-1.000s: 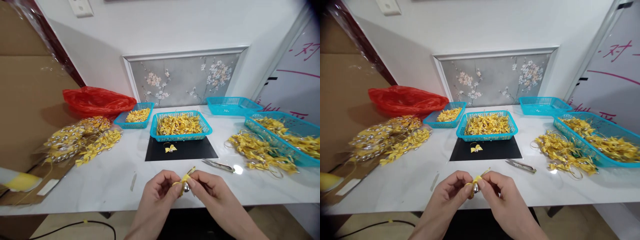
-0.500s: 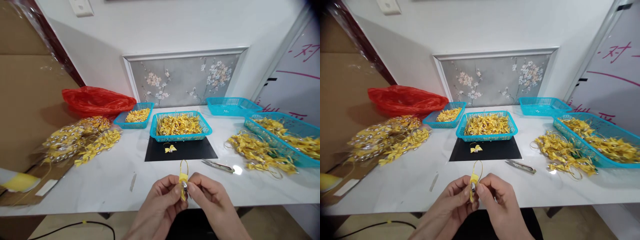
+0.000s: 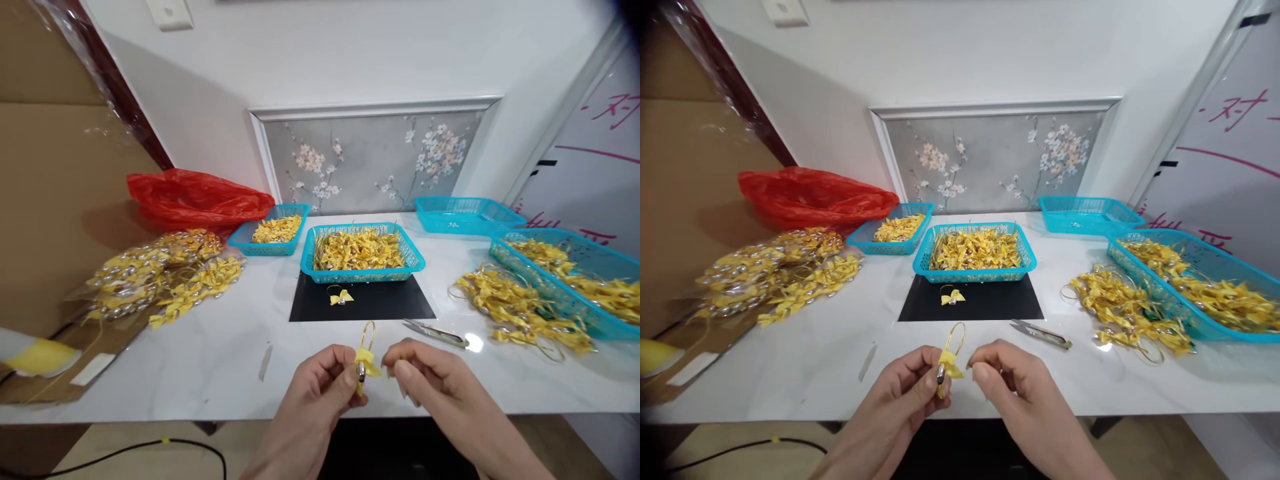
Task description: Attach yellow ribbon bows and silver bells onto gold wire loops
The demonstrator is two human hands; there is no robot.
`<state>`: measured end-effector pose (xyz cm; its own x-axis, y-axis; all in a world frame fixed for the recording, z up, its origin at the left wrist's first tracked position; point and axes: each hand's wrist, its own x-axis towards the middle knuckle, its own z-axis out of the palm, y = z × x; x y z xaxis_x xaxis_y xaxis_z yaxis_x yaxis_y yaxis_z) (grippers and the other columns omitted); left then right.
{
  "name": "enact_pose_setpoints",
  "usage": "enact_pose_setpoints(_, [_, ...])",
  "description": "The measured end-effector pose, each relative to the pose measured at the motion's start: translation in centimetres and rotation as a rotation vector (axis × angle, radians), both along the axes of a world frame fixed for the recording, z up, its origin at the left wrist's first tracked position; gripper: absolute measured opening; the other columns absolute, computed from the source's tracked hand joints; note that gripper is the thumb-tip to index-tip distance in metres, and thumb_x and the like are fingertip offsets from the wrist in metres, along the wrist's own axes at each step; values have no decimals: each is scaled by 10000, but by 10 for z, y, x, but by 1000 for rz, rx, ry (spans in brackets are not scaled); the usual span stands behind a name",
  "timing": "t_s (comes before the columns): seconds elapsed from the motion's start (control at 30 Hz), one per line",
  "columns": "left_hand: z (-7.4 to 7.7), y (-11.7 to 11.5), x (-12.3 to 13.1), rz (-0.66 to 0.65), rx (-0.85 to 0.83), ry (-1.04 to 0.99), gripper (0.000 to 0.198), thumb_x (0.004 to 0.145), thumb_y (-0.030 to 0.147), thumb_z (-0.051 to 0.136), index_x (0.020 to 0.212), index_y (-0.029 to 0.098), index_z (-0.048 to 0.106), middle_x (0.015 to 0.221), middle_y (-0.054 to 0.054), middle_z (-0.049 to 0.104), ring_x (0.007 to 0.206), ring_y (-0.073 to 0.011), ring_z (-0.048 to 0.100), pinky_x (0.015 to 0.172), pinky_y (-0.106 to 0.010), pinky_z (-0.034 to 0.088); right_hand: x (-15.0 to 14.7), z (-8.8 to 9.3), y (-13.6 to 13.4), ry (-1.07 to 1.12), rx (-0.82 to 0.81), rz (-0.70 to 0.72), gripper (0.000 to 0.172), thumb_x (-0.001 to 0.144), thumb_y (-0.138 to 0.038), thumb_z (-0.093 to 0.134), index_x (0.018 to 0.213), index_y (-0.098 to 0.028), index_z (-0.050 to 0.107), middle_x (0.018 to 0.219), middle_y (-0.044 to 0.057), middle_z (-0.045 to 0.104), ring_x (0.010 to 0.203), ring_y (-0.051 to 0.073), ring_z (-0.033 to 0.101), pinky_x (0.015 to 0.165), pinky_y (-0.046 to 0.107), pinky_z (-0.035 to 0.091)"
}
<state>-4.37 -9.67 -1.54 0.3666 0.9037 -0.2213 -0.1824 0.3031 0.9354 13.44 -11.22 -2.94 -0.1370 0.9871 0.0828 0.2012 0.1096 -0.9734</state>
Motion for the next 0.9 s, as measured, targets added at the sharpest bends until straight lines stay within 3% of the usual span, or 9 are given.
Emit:
enact_pose_setpoints(0.2, [5,2,-1,-68,263,319,241,887,388,561,758,185,546,702,37,450,694,-139,399,642,-244,346,-10,9,5,91,-39,33,240,906,-373,518,772,-185,583,713,-2,530,659,143,458,579,246,373])
enact_pose_setpoints(0.33, [5,0,0,-52,319,367,185,888,326,550,761,193,562,705,31,510,703,-148,463,662,-252,371,-21,3,8,187,-88,22,342,899,-400,541,640,-178,518,605,-36,420,583,116,351,536,247,294])
enact_pose_setpoints(0.57, [3,1,1,-96,239,174,115,853,301,626,847,190,596,817,-25,640,816,-203,590,773,-323,443,-36,-14,5,682,-243,-62,365,849,-418,634,614,-179,490,557,-61,381,537,94,252,503,235,231])
enact_pose_setpoints(0.63, [5,2,-2,-140,196,105,112,830,266,665,901,194,618,877,-29,638,870,-203,591,807,-322,439,-36,-15,5,696,-234,-81,358,844,-431,644,630,-178,507,577,-54,409,550,97,277,515,232,250])
enact_pose_setpoints(0.77, [10,1,-11,-265,90,-31,335,748,298,762,1042,220,623,1012,-44,629,955,-210,572,834,-315,423,-34,-16,3,633,-183,-92,354,876,-458,608,670,-182,526,617,-39,474,578,103,331,540,229,289])
enact_pose_setpoints(0.9, [11,-1,-13,-173,77,-35,341,772,467,706,963,194,632,924,-41,618,881,-184,538,766,-288,446,-34,-15,2,541,-118,-116,359,892,-455,589,668,-186,513,597,-55,422,559,98,310,524,219,288])
